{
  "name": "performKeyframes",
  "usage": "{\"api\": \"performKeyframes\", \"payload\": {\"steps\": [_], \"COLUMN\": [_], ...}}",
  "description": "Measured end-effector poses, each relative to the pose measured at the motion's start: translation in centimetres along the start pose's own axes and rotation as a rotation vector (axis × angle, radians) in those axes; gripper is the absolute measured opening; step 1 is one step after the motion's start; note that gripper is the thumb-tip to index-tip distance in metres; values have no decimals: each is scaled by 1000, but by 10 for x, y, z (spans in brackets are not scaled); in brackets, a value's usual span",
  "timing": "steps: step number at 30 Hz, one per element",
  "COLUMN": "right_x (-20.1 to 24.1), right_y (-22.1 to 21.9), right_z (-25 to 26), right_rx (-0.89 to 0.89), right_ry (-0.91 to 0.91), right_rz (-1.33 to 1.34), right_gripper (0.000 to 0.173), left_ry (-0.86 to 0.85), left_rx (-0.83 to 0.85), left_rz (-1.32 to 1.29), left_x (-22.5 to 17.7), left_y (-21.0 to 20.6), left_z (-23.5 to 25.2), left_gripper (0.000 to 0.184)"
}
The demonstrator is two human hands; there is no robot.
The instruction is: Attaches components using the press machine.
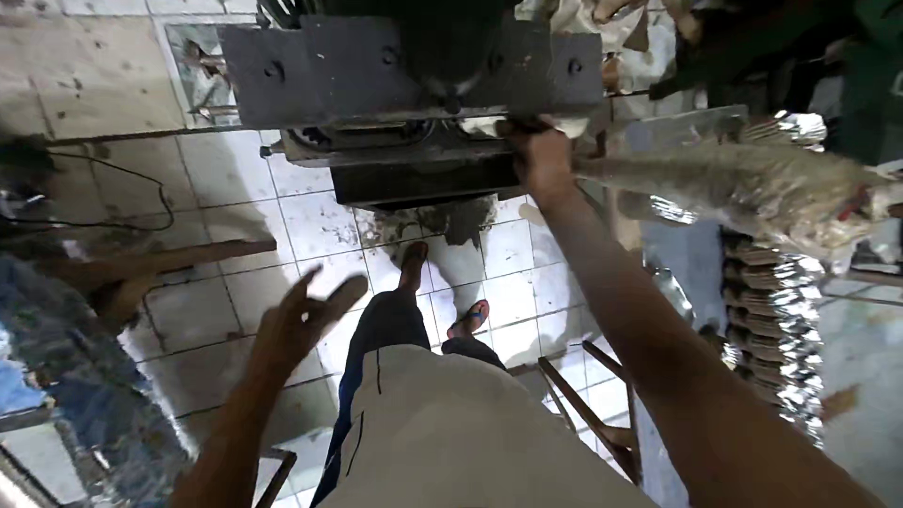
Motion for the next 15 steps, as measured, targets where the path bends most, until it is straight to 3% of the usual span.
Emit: {"api": "performKeyframes", "payload": {"steps": [3, 7, 9, 10, 13, 15], "right_x": [13, 32, 94, 139, 246, 247], "right_y": [-7, -20, -52, -67, -58, -33], "right_z": [6, -8, -1, 8, 30, 26], "right_rx": [-9, 4, -185, -179, 26, 138], "right_ry": [53, 59, 53, 32, 28, 76], "right_rz": [73, 24, -28, -21, 165, 210], "right_gripper": [53, 59, 49, 46, 43, 46], "left_ry": [244, 134, 217, 262, 385, 396], "left_rx": [227, 116, 54, 10, 16, 130], "left_rz": [-132, -486, -567, -555, -411, -356], "left_x": [70, 100, 103, 101, 93, 100], "left_y": [-48, -93, -97, -97, -101, -102], "left_z": [-39, -70, -72, -72, -67, -62], "left_gripper": [36, 41, 41, 43, 50, 48]}}
Point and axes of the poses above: each hand's wrist, its own z-axis towards the middle knuckle, its own y-axis out of the back of the hand, x = y × z, the point moved 4 cm from there along z, towards the middle knuckle, and after that the axes turned 4 degrees about x, right-handed, at the moved point
